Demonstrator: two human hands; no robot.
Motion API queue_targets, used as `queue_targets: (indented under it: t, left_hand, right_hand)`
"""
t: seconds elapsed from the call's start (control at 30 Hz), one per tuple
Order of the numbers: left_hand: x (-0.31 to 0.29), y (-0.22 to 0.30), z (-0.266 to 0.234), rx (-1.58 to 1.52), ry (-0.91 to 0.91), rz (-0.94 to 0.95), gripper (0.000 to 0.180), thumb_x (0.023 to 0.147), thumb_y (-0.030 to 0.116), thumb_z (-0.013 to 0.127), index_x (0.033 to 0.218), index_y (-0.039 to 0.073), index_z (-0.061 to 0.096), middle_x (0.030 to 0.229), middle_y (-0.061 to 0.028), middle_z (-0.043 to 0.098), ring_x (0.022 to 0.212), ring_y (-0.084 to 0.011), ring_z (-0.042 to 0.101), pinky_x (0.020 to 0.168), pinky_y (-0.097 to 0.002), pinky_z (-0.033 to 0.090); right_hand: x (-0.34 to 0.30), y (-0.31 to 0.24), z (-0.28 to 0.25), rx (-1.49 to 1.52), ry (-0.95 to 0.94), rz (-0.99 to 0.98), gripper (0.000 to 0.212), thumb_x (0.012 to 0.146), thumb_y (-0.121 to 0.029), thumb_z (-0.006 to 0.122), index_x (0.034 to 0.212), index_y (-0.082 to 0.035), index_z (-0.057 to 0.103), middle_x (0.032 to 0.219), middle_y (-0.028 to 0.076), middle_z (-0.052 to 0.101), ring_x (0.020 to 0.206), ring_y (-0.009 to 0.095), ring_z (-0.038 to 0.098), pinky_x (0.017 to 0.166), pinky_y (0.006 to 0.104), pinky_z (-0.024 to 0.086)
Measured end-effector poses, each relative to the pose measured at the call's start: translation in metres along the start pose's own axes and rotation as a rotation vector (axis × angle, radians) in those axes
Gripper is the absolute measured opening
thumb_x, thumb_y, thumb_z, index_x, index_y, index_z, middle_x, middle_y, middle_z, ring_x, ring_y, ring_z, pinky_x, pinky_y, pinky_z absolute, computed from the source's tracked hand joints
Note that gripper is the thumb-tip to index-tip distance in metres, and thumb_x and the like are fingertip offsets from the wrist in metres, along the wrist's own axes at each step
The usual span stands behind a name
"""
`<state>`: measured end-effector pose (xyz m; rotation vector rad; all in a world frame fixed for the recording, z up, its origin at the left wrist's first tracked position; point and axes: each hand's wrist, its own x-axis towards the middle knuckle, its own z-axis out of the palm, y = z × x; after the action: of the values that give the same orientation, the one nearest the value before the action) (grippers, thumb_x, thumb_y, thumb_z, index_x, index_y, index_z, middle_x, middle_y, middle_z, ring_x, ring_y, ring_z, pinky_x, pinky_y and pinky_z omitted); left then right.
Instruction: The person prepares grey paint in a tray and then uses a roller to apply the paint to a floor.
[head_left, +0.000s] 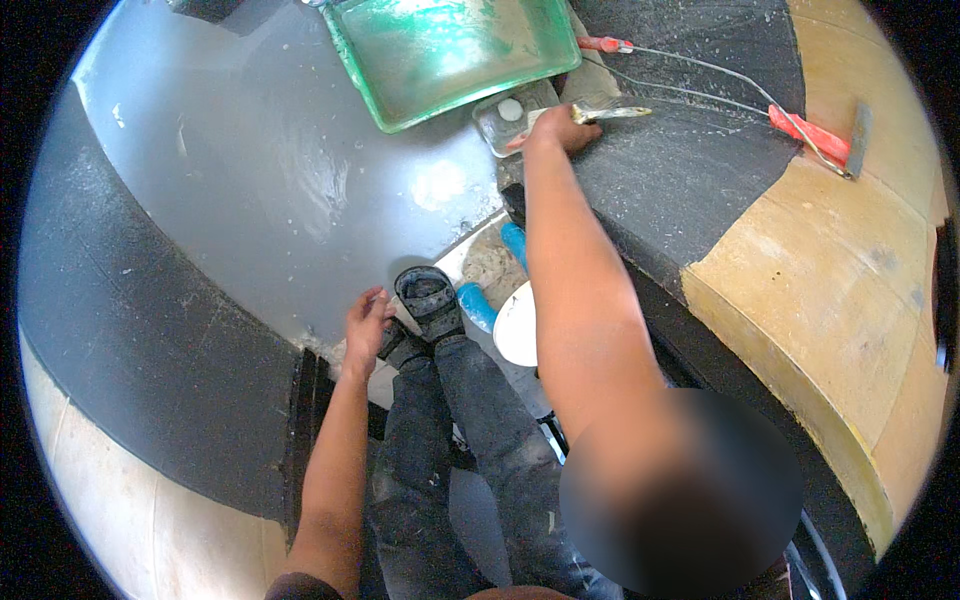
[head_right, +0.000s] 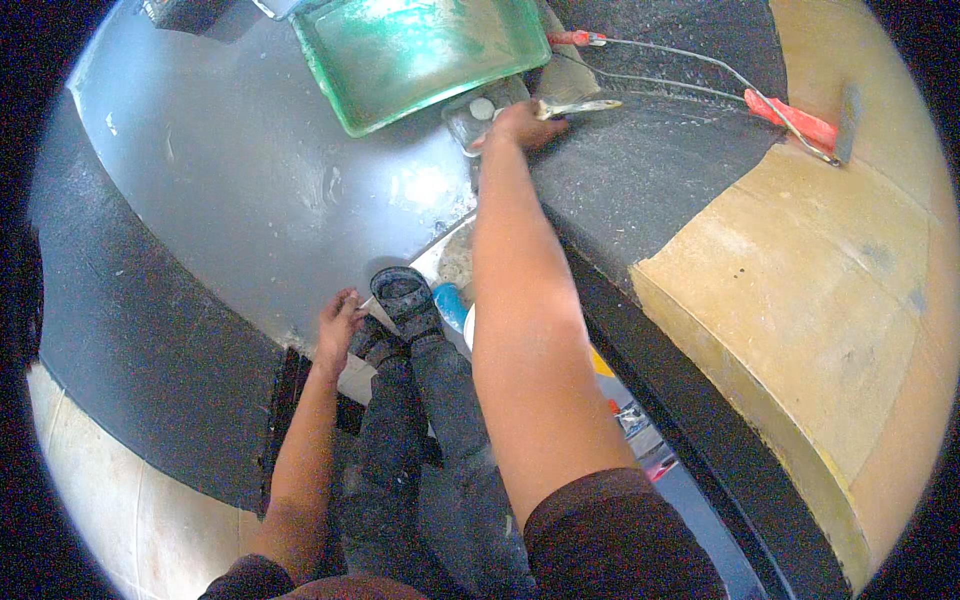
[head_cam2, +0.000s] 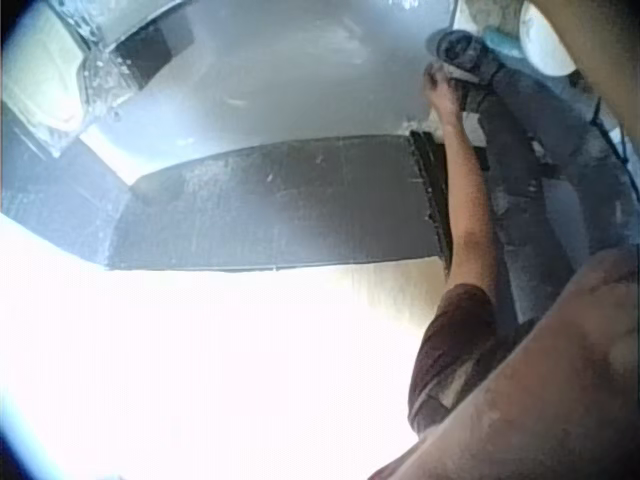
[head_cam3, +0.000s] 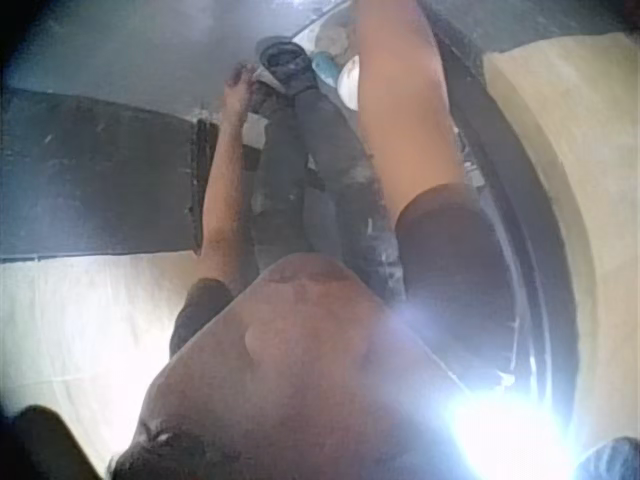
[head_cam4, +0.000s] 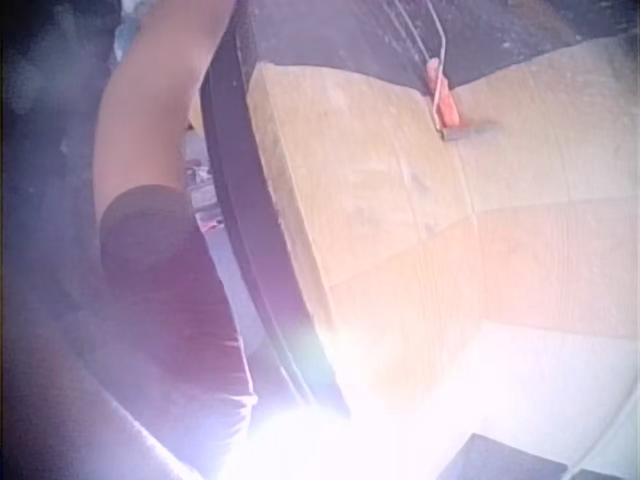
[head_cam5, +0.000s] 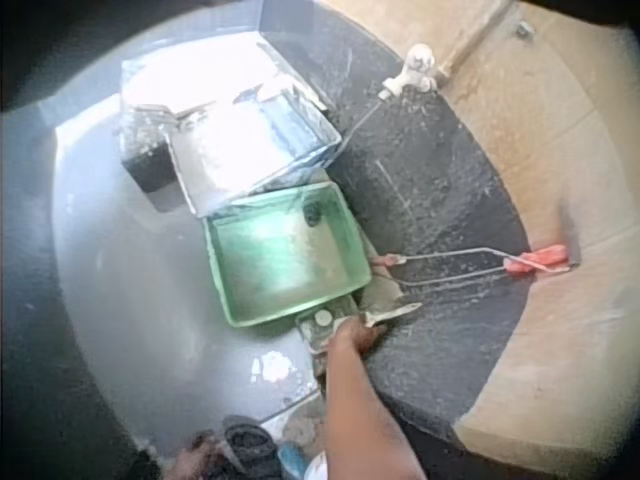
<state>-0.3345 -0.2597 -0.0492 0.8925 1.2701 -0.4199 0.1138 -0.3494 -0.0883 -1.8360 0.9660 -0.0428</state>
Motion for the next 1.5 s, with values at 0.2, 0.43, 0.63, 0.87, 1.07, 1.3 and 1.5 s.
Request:
queue_targets:
  t: [0.2, 0.43, 0.63, 0.87, 1.07, 1.3, 1.5]
  left_hand:
    - [-0.025, -0.022, -0.019, -0.094, 0.022, -0.080, 0.053, 0.103, 0.038, 0.065, 0.142, 0.003, 0.055, 0.121, -0.0093, 0.068, 0.100, -0.0164, 0.068, 0.086, -0.0290, 0.051]
    - [-0.033, -0.029, -0.055, -0.115, 0.085, -0.119, 0.050, 0.105, 0.038, 0.063, 0.141, 0.003, 0.057, 0.124, -0.0098, 0.067, 0.102, -0.0165, 0.066, 0.089, -0.0316, 0.050]
    - [-0.047, -0.035, -0.066, -0.108, 0.107, -0.170, 0.053, 0.104, 0.041, 0.063, 0.142, 0.004, 0.055, 0.128, -0.0110, 0.066, 0.110, -0.0197, 0.066, 0.093, -0.0351, 0.050]
    - [-0.058, -0.060, -0.089, -0.160, 0.116, -0.179, 0.052, 0.103, 0.045, 0.064, 0.141, 0.010, 0.056, 0.126, -0.0092, 0.067, 0.109, -0.0222, 0.068, 0.091, -0.0380, 0.053]
    - [-0.072, -0.065, -0.089, -0.153, 0.146, -0.197, 0.052, 0.103, 0.045, 0.063, 0.141, 0.010, 0.055, 0.125, -0.0097, 0.068, 0.108, -0.0233, 0.068, 0.091, -0.0381, 0.053]
    - [-0.087, -0.063, -0.084, -0.171, 0.132, -0.206, 0.056, 0.103, 0.051, 0.061, 0.140, 0.008, 0.054, 0.128, -0.0112, 0.067, 0.112, -0.0243, 0.067, 0.096, -0.0400, 0.051]
    - [-0.096, -0.028, -0.074, -0.235, 0.108, -0.140, 0.049, 0.104, 0.043, 0.062, 0.138, 0.008, 0.058, 0.124, -0.0094, 0.066, 0.111, -0.0216, 0.066, 0.095, -0.0366, 0.050]
  right_hand:
    - [0.001, -0.052, 0.012, -0.155, -0.065, 0.178, 0.047, 0.087, -0.005, 0.064, 0.131, 0.008, 0.053, 0.131, 0.026, 0.064, 0.106, 0.043, 0.072, 0.065, 0.0584, 0.063]
    - [0.093, -0.042, 0.025, -0.056, -0.407, 0.391, 0.041, 0.103, -0.010, 0.043, 0.144, -0.003, 0.046, 0.136, 0.025, 0.060, 0.112, 0.045, 0.068, 0.076, 0.0590, 0.065]
    - [0.122, -0.061, 0.031, -0.282, -0.535, 0.376, 0.036, 0.107, -0.014, 0.038, 0.138, -0.002, 0.052, 0.129, 0.027, 0.063, 0.109, 0.044, 0.070, 0.069, 0.0647, 0.064]
    - [0.123, -0.092, 0.023, -0.646, -0.332, 0.105, 0.044, 0.098, -0.018, 0.061, 0.136, 0.001, 0.053, 0.129, 0.022, 0.065, 0.111, 0.039, 0.071, 0.088, 0.0542, 0.061]
    - [0.114, -0.090, 0.029, -0.965, 0.053, -0.008, 0.029, 0.090, -0.012, 0.065, 0.112, 0.006, 0.069, 0.117, 0.023, 0.073, 0.108, 0.037, 0.072, 0.081, 0.0470, 0.060]
    - [0.108, -0.101, 0.018, -1.966, -0.535, -0.441, 0.042, 0.097, -0.029, 0.059, 0.132, -0.006, 0.067, 0.140, 0.017, 0.063, 0.128, 0.035, 0.062, 0.102, 0.0481, 0.053]
    - [0.082, -0.118, -0.004, -1.663, -0.244, -0.585, 0.044, 0.099, -0.035, 0.060, 0.135, -0.011, 0.067, 0.138, 0.017, 0.065, 0.128, 0.037, 0.063, 0.103, 0.0501, 0.053]
